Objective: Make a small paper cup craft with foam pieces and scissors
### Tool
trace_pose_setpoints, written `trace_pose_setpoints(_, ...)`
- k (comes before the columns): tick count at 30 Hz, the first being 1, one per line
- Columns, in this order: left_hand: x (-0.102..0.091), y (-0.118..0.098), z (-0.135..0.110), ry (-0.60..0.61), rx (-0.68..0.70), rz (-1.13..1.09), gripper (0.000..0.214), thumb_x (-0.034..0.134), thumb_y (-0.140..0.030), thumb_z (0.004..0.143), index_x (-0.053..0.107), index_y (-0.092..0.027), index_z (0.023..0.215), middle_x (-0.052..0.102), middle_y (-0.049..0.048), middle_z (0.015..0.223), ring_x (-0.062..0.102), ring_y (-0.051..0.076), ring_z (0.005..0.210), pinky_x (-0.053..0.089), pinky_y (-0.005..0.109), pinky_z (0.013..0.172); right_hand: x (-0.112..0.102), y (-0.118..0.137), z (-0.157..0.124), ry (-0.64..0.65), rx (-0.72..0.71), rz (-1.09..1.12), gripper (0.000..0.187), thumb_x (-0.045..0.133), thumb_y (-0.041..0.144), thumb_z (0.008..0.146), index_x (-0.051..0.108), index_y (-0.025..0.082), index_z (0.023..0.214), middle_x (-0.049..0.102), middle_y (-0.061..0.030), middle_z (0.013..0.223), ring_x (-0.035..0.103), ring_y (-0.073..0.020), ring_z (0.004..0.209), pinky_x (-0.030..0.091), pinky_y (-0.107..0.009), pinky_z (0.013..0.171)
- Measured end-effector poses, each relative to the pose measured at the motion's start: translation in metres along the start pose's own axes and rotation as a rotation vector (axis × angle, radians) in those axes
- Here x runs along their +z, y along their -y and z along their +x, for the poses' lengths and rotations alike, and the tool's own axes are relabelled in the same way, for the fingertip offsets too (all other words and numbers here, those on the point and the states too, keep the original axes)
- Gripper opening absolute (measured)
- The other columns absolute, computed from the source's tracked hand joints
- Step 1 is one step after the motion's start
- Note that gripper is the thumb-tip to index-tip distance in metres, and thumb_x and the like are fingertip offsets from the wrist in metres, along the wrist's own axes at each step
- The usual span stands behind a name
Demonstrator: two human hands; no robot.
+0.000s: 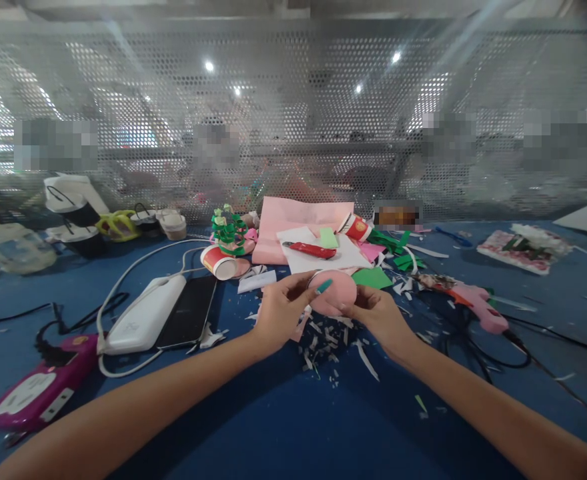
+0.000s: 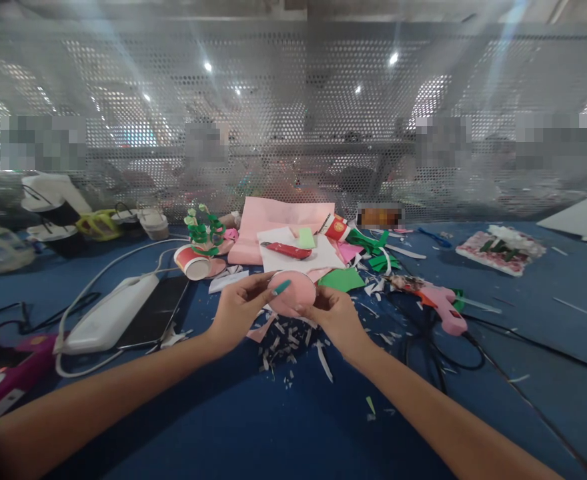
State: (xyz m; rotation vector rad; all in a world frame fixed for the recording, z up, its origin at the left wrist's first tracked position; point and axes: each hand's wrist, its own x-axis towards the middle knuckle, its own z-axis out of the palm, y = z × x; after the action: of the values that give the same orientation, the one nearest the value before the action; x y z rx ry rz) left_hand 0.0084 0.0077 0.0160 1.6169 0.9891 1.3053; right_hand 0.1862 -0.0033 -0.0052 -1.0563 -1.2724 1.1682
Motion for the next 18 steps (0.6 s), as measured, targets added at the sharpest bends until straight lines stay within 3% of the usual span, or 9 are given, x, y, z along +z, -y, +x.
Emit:
trace_pose_setpoints(5,-0.0016,0.0016,0.0007,0.003,0.018,0.023,0.036,0.067,-0.039,0.076,0.069,-0.019,0.106,0.071,0.0059,0.106,0.064,0.022,0.098,0.050,0.034,0.089,-0.0021,-0.0008,-0.0002,0.010,-0.027,-0.124,0.036,0.079,0.043,0.057,0.070,0.017,0.081,0.073,-0.0072,0.080,0.067,-0.0272,0.074,0.053,-0.039,0.068)
trace_pose_setpoints(13,-0.0015,0.0002,0.0007,0.022,0.017,0.017,0.035,0.066,-0.038,0.076,0.069,-0.018,0.105,0.071,0.0056,0.106,0.064,0.022,0.100,0.051,0.032,0.089,-0.0011,0.0025,-0.0019,0.012,0.000,-0.127,0.039,0.080,0.043,0.054,0.069,0.018,0.082,0.073,-0.0081,0.084,0.068,-0.0284,0.078,0.053,-0.039,0.069)
trace_pose_setpoints(18,-0.0021,0.0017,0.0023,0.041,-0.007,0.014,0.036,0.066,-0.036,0.077,0.068,-0.018,0.107,0.070,0.0056,0.107,0.064,0.022,0.101,0.050,0.032,0.088,-0.0018,0.0037,-0.0016,-0.008,-0.009,-0.103,0.039,0.078,0.048,0.055,0.067,0.018,0.076,0.071,-0.0058,0.077,0.065,-0.0242,0.072,0.052,-0.035,0.065)
